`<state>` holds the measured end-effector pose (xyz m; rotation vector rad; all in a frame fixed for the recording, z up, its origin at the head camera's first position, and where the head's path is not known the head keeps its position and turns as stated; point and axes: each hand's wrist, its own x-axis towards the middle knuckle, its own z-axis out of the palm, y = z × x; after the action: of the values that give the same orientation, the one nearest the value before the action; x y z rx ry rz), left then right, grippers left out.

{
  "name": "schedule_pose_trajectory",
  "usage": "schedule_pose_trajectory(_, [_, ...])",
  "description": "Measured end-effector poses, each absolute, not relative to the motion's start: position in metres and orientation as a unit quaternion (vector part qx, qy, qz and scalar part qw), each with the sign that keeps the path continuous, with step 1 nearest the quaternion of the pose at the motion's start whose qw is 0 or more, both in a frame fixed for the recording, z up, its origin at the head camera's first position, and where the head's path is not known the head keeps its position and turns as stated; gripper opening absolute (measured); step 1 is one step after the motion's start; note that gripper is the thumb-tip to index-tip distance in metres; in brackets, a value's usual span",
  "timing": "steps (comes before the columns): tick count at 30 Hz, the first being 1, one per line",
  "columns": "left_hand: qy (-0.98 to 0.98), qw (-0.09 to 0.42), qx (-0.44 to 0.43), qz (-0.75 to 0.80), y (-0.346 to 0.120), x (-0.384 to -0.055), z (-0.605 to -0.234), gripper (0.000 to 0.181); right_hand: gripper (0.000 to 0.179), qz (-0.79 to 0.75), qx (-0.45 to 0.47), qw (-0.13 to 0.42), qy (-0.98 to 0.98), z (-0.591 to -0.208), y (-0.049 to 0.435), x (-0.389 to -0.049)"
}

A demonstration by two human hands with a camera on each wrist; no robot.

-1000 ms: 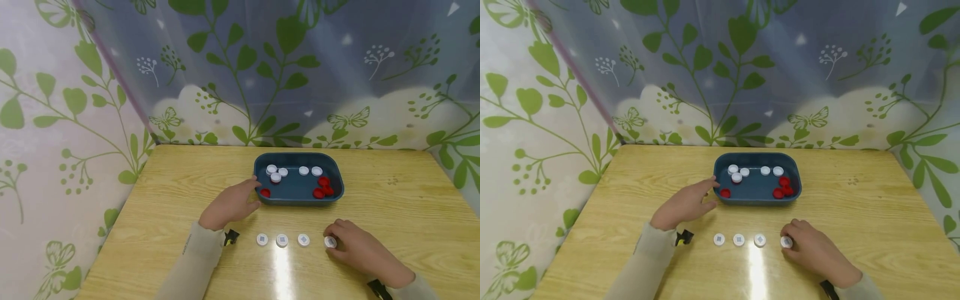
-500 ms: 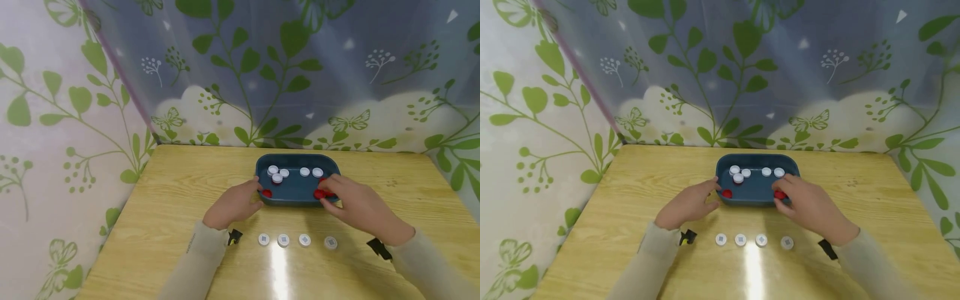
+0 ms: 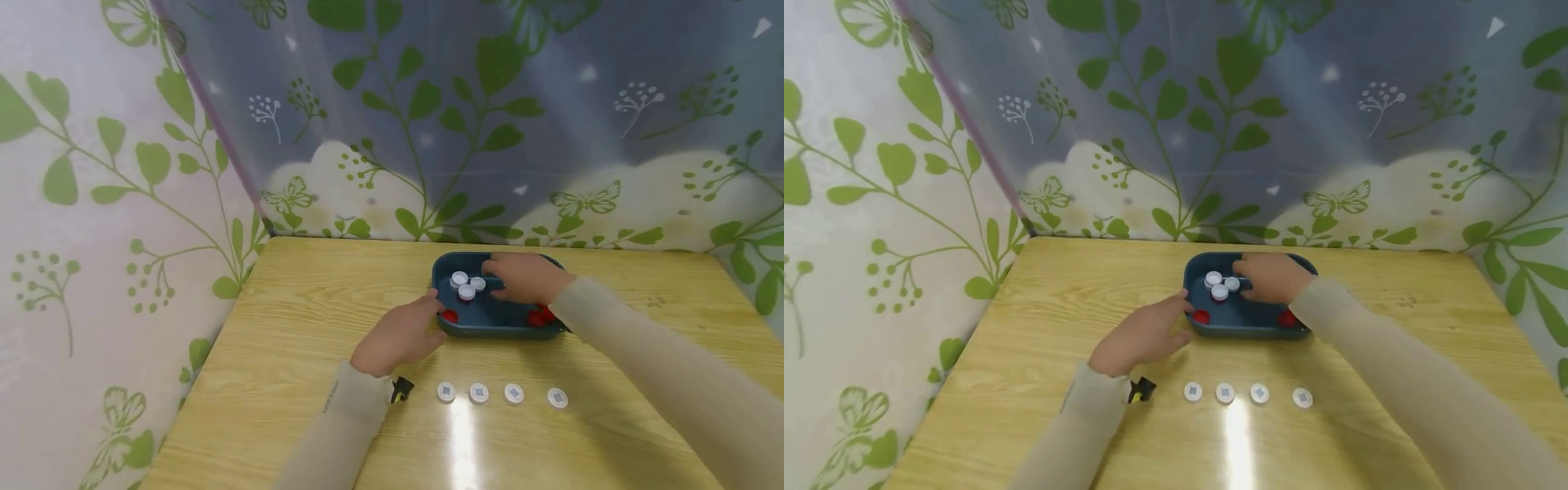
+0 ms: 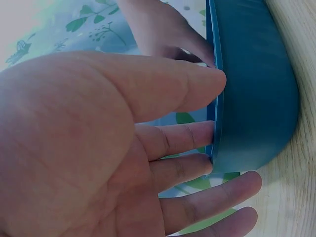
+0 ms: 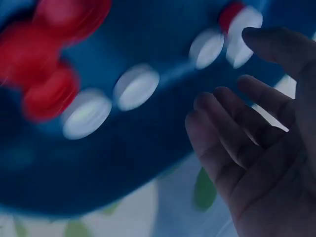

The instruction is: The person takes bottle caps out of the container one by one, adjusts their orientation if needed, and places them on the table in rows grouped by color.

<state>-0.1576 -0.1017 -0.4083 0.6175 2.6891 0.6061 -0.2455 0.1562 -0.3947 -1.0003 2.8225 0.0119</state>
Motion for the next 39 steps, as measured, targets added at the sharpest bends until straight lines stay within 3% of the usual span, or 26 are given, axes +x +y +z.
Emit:
schedule_pose_trajectory(4, [0.939,0.154,0.225,0.209,-0.103,-0.157,-0.407,0.050,0.043,-0.007,-0.383,0.075,0.921,-0.409,0.134,-0.247])
schedule_pose_trajectory(11, [0.940,0.143,0.240,0.197,-0.104,-0.155,-0.405,0.049,0.031,0.007,-0.408,0.051,0.912,-0.415,0.116,-0.248])
schedule_pose_trajectory(18, [0.937,0.145,0.242,0.206,-0.102,-0.154,-0.403,0.048,0.017,-0.004,-0.396,0.091,0.914,-0.411,0.119,-0.252])
schedule_pose_trajectory(23, [0.939,0.155,0.228,0.205,-0.102,-0.155,-0.402,0.052,0.032,-0.021,-0.359,0.095,0.928,-0.392,0.133,-0.245])
schedule_pose_trajectory(28, [0.939,0.157,0.227,0.203,-0.100,-0.158,-0.403,0.050,0.029,-0.068,-0.374,-0.032,0.924,-0.363,0.163,-0.195])
schedule_pose_trajectory(32, [0.940,0.164,0.221,0.200,-0.102,-0.159,-0.403,0.047,0.024,-0.164,-0.383,-0.119,0.901,-0.365,0.183,-0.139])
schedule_pose_trajectory(36, [0.942,0.167,0.213,0.200,-0.104,-0.158,-0.402,0.046,0.026,-0.226,-0.355,-0.134,0.897,-0.384,0.199,-0.097])
schedule_pose_trajectory(39, [0.941,0.164,0.216,0.203,-0.102,-0.159,-0.404,0.047,0.029,-0.239,-0.293,-0.114,0.919,-0.398,0.212,-0.079])
